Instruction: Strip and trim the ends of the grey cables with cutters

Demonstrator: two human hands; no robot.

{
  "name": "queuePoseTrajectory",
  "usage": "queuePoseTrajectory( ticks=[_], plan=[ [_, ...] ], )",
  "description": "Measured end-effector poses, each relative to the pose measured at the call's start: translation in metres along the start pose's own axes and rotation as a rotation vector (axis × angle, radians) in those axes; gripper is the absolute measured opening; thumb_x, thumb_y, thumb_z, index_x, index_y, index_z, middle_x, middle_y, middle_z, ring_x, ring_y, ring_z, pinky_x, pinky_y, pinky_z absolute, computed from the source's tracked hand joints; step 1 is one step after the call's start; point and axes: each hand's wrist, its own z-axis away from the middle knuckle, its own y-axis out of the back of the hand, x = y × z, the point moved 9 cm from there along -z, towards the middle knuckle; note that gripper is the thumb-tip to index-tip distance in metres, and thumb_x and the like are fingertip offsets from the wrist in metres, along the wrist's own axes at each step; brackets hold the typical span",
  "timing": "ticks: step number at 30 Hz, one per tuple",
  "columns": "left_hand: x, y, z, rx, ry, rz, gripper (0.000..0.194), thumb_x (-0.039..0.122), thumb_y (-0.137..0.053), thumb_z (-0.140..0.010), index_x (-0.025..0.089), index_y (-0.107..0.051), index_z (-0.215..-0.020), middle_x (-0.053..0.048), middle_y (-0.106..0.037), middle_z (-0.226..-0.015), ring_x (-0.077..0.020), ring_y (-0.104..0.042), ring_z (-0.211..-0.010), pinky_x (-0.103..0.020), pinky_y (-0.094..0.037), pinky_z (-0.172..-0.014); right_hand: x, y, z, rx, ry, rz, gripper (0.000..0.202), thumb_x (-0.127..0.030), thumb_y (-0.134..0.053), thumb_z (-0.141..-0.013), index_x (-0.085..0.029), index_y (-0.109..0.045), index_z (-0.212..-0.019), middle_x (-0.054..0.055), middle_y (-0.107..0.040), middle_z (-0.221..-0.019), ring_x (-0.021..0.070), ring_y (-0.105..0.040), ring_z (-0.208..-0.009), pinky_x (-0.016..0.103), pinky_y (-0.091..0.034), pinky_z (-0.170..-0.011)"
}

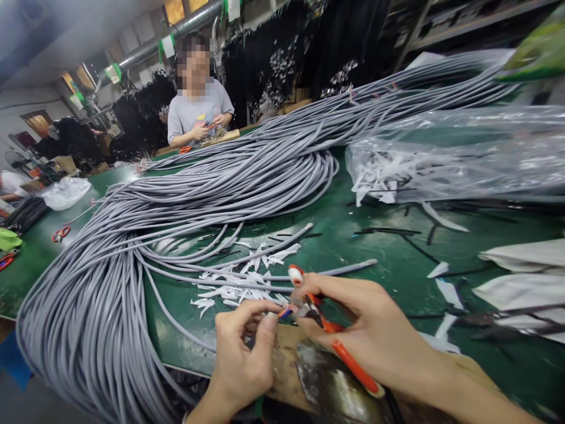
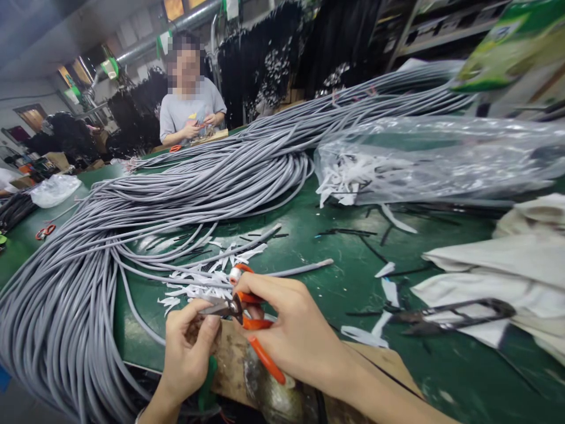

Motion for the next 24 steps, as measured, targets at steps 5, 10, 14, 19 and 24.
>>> queuePoseTrajectory(
  ticks=[5, 10, 14, 19, 24],
  plan=[
    [0.005, -0.003, -0.002, -0.106, 0.006, 0.039, 0.046, 0.053, -0.043, -0.086, 0.014, -0.068, -0.082, 0.000, -0.044, -0.054, -0.0103, -0.036, -0.046, -0.021, -0.031, -0.044, -0.002, -0.003, 0.000, -0.031, -0.019, -0.075, 0.013, -0.017, -0.050, -0.065, -0.022, -0.046, -0.054, -0.003, -0.045, -0.046, 0.0118, -0.041, -0.041, 0.023, -0.036, -0.039],
    [0.002, -0.009, -0.004, -0.230, 0.080, 0.160, 0.054, 0.061, -0.045, -0.082, 0.011, -0.066, -0.080, 0.004, -0.033, -0.052, -0.0068, -0.021, -0.044, -0.021, -0.017, -0.039, -0.003, -0.006, 0.001, -0.061, -0.003, -0.125, 0.014, -0.017, -0.053, -0.069, -0.021, -0.048, -0.057, -0.003, -0.049, -0.048, 0.0116, -0.044, -0.042, 0.023, -0.038, -0.041],
    [-0.001, -0.009, -0.005, -0.230, 0.112, 0.225, 0.050, 0.060, -0.047, -0.081, 0.012, -0.062, -0.079, 0.006, -0.028, -0.050, -0.0060, -0.016, -0.043, -0.020, -0.013, -0.038, -0.001, -0.002, 0.003, -0.029, 0.017, -0.099, 0.015, -0.017, -0.053, -0.072, -0.020, -0.046, -0.059, -0.002, -0.050, -0.051, 0.0114, -0.045, -0.044, 0.023, -0.039, -0.045],
    [-0.002, -0.007, -0.007, -0.173, 0.125, 0.257, 0.045, 0.059, -0.049, -0.081, 0.014, -0.056, -0.079, 0.008, -0.024, -0.049, -0.0059, -0.016, -0.041, -0.021, -0.011, -0.038, 0.004, -0.003, 0.002, -0.021, -0.037, -0.097, 0.020, -0.023, -0.054, -0.077, -0.021, -0.044, -0.060, -0.002, -0.048, -0.053, 0.0118, -0.045, -0.047, 0.024, -0.039, -0.047],
    [0.001, 0.000, -0.009, -0.030, 0.095, 0.138, 0.046, 0.061, -0.046, -0.082, 0.015, -0.055, -0.078, 0.008, -0.028, -0.050, -0.0063, -0.020, -0.042, -0.020, -0.016, -0.040, 0.003, -0.010, 0.000, -0.076, -0.038, -0.129, 0.023, -0.025, -0.053, -0.078, -0.021, -0.043, -0.058, -0.001, -0.050, -0.055, 0.0132, -0.049, -0.052, 0.024, -0.043, -0.051]
  ],
)
